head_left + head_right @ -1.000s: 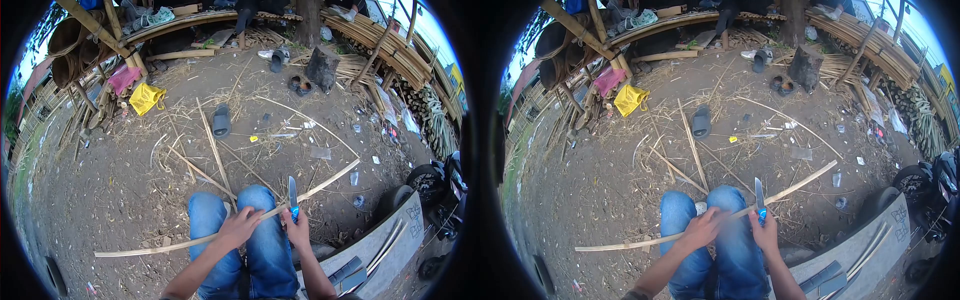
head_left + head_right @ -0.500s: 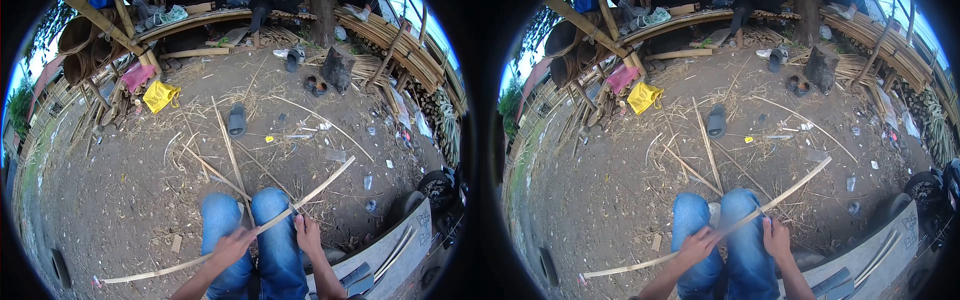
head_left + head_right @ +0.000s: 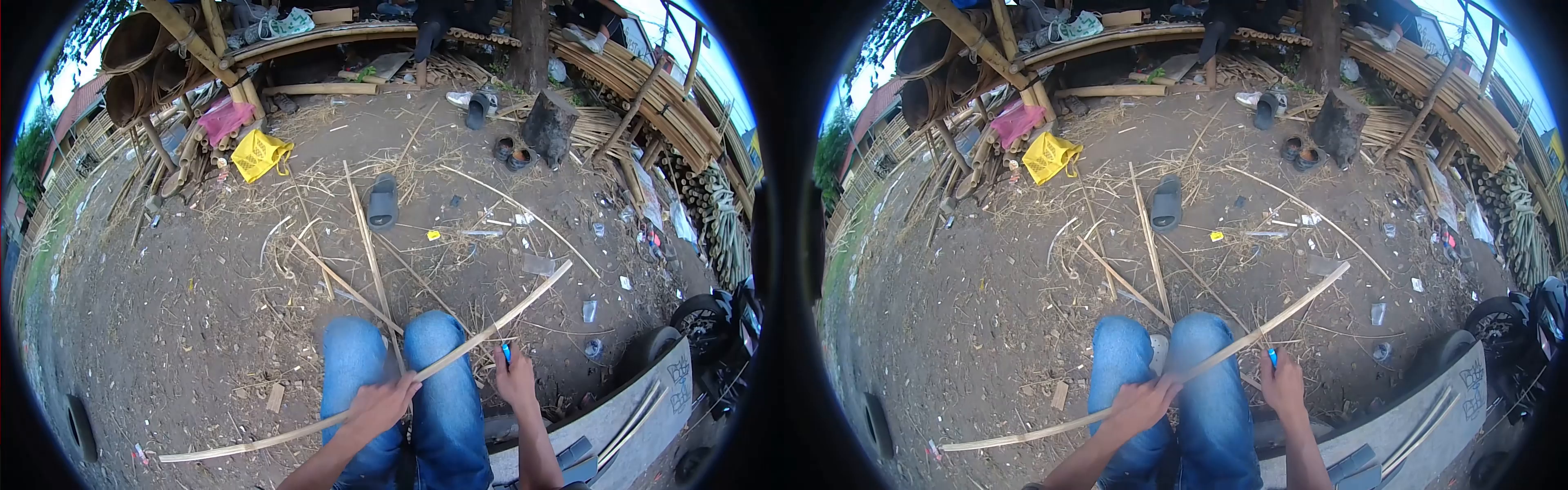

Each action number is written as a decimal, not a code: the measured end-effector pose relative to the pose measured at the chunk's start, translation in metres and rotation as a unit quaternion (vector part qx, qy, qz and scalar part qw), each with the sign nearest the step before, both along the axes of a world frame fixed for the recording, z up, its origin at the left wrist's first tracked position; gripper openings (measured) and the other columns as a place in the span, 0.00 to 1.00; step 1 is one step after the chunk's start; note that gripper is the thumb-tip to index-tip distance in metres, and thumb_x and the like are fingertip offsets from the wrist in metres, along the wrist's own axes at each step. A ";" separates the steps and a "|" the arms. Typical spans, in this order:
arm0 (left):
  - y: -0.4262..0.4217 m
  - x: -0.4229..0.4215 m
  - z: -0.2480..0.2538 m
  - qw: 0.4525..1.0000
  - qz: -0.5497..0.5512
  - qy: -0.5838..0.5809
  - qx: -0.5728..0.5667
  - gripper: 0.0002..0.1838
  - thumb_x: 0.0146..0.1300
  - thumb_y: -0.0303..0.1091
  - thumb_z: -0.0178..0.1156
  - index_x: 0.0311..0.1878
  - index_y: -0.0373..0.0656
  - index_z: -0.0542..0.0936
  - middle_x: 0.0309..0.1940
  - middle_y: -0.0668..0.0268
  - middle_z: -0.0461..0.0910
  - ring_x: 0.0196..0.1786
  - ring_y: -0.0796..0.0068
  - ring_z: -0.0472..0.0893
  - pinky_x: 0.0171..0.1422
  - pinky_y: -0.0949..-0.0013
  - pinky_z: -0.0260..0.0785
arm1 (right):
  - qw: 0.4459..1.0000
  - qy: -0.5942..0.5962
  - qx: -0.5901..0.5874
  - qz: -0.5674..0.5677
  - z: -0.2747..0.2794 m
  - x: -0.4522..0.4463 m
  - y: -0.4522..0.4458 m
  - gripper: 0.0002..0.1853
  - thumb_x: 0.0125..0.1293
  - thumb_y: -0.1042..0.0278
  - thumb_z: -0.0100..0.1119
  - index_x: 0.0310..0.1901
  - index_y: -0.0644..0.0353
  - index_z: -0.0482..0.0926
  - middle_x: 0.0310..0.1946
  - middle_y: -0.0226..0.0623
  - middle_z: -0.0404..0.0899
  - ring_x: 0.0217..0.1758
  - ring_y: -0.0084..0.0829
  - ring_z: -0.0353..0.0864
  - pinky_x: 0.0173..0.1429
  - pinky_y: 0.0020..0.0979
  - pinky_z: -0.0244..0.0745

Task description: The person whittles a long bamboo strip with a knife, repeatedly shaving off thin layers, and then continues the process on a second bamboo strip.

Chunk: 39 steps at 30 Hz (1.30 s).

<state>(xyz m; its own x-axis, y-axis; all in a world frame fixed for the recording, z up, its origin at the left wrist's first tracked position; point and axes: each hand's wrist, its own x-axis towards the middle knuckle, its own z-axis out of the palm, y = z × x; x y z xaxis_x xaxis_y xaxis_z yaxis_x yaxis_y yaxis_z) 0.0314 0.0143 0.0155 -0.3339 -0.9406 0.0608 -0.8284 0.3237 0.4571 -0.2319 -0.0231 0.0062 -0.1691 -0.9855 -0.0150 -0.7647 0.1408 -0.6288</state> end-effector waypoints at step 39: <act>-0.005 -0.011 -0.003 0.998 0.038 -0.021 -0.034 0.09 0.70 0.39 0.56 0.46 0.46 0.78 0.26 0.60 0.85 0.23 0.60 0.83 0.24 0.59 0.75 | 0.999 -0.028 0.011 0.032 0.000 0.001 -0.008 0.27 0.73 0.46 0.50 0.31 0.67 0.76 0.14 0.55 0.74 0.22 0.58 0.78 0.29 0.49 0.73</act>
